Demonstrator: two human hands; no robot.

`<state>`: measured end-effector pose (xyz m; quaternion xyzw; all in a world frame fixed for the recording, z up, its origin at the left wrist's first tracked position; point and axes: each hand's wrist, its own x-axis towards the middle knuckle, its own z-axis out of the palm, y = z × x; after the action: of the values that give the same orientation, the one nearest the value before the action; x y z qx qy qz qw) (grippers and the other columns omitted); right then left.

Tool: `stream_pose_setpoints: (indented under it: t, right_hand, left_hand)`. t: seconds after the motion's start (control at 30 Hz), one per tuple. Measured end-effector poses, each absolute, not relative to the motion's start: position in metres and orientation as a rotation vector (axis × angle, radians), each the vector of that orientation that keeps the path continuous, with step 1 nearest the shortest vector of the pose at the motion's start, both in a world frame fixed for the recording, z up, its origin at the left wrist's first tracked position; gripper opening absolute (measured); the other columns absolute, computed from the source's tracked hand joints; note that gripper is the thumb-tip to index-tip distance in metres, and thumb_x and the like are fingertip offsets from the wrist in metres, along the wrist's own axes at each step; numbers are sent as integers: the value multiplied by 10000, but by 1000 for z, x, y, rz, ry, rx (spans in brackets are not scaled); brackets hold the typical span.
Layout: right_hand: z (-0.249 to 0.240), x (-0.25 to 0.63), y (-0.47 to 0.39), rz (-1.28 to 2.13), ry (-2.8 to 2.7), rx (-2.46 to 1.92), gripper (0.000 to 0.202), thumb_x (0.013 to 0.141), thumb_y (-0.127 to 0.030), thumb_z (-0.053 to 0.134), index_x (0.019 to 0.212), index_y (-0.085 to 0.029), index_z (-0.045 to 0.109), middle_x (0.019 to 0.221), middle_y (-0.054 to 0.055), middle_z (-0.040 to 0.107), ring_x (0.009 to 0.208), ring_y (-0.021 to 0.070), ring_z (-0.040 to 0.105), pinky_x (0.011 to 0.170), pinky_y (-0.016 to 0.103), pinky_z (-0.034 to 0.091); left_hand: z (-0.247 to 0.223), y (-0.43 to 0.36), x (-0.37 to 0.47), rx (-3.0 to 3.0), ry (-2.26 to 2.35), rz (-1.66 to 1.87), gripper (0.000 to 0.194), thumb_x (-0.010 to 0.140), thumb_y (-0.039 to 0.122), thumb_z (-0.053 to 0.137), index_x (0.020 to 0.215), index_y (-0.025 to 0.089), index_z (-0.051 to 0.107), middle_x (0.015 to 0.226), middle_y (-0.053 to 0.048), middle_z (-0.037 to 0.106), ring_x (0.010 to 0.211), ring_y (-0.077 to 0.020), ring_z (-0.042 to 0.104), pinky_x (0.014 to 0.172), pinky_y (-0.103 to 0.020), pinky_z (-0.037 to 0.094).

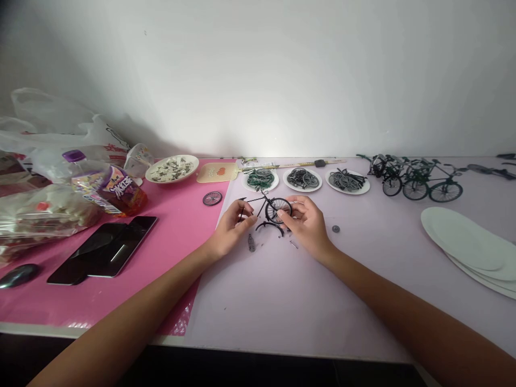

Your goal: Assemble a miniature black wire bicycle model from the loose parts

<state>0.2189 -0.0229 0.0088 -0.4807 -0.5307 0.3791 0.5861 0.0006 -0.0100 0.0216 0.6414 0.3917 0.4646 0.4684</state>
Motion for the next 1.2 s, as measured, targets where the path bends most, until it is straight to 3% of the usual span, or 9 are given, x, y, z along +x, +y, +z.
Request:
stream_pose_setpoints:
  t: [0.1,0.2,0.37,0.5,0.8,1.2]
  right_hand:
    - [11,219,-23,852,-1236,-1109,529,767,-546,900,1098,-243,620,898,46,767,700,197,718,644,363,667]
    - [11,219,-23,855,-1250,-1085,515,780,-540,894,1099,-251,611,903,39,760,679,185,699,629,358,658]
    - [10,220,-24,902,-1339,-1043,500,811,-543,871,1117,-261,594,913,35,758,708,194,697,605,349,647]
    - [11,220,-26,942,-1369,-1032,519,806,-548,875,1128,-255,591,930,48,773,733,207,717,590,346,647]
    - [11,219,-30,968,-1419,-1041,493,814,-530,882,1127,-248,626,945,45,805,610,176,710,609,366,660]
    - [12,218,-33,959,-1406,-1079,481,834,-568,858,1121,-254,633,896,32,796,587,200,738,612,366,646]
  left_hand:
    - [20,-6,1,1396,896,1256,466,830,339,817,987,254,387,974,37,585,839,-120,634,792,-309,544]
    - [21,-2,-1,1219,867,1248,587,779,365,892,1046,261,380,955,53,625,787,-128,694,799,-344,584]
    - [25,0,-5,1254,859,979,525,725,443,953,1061,145,679,926,-58,741,805,-208,742,846,-412,596]
    - [23,0,-5,1296,824,906,509,699,507,964,981,128,775,931,-100,793,867,-257,769,820,-400,598]
    - [19,0,-6,1409,842,848,451,779,554,897,892,125,815,872,-131,808,735,-212,712,684,-363,591]
    - [20,1,-7,1394,841,836,447,775,556,898,876,129,807,865,-127,809,730,-215,725,708,-371,599]
